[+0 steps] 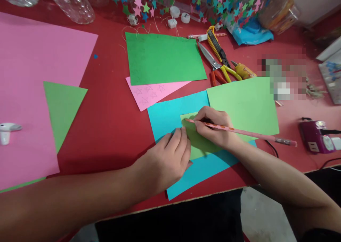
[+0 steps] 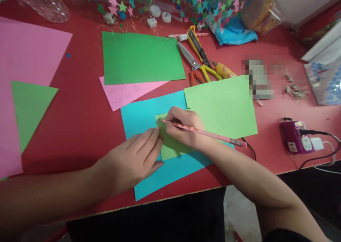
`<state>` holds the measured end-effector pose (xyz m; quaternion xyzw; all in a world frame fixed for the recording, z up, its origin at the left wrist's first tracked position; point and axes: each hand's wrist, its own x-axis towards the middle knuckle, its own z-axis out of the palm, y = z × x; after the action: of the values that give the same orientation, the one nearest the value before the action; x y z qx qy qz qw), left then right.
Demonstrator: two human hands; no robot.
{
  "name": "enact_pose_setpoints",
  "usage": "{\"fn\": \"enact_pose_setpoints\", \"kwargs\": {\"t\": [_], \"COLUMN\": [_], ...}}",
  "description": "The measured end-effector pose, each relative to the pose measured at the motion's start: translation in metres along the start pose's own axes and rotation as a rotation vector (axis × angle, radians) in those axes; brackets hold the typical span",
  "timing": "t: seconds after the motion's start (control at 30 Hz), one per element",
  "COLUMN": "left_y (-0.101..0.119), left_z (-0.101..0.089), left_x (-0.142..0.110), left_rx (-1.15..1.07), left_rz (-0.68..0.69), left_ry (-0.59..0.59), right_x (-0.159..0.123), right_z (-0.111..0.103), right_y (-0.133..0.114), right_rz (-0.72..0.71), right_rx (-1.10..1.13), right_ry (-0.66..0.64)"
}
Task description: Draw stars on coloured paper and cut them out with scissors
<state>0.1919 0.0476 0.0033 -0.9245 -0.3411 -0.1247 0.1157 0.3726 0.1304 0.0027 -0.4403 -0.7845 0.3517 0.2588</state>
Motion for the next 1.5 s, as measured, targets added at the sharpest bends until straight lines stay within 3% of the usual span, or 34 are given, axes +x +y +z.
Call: {"fn": "enact_pose_setpoints", "kwargs": {"t": [0.5,1.5], "left_y": [0.0019,0.0009], "left_z": [0.0017,0.0025], "left_x": [-0.0028,-0.0014], "left_rx": [0.007,0.010], "left_rz": [-0.014,0.001], "left_ry": [0.000,-0.017], "right_x": [-0.0025,-0.0018], "right_z": [-0.0025,-0.0041], "right_y": [0.0014,0.0020], "right_rz": [-0.010,-0.180], "right_rx": [0.043,0.005], "right_ry": [0.074,-0.078]}}
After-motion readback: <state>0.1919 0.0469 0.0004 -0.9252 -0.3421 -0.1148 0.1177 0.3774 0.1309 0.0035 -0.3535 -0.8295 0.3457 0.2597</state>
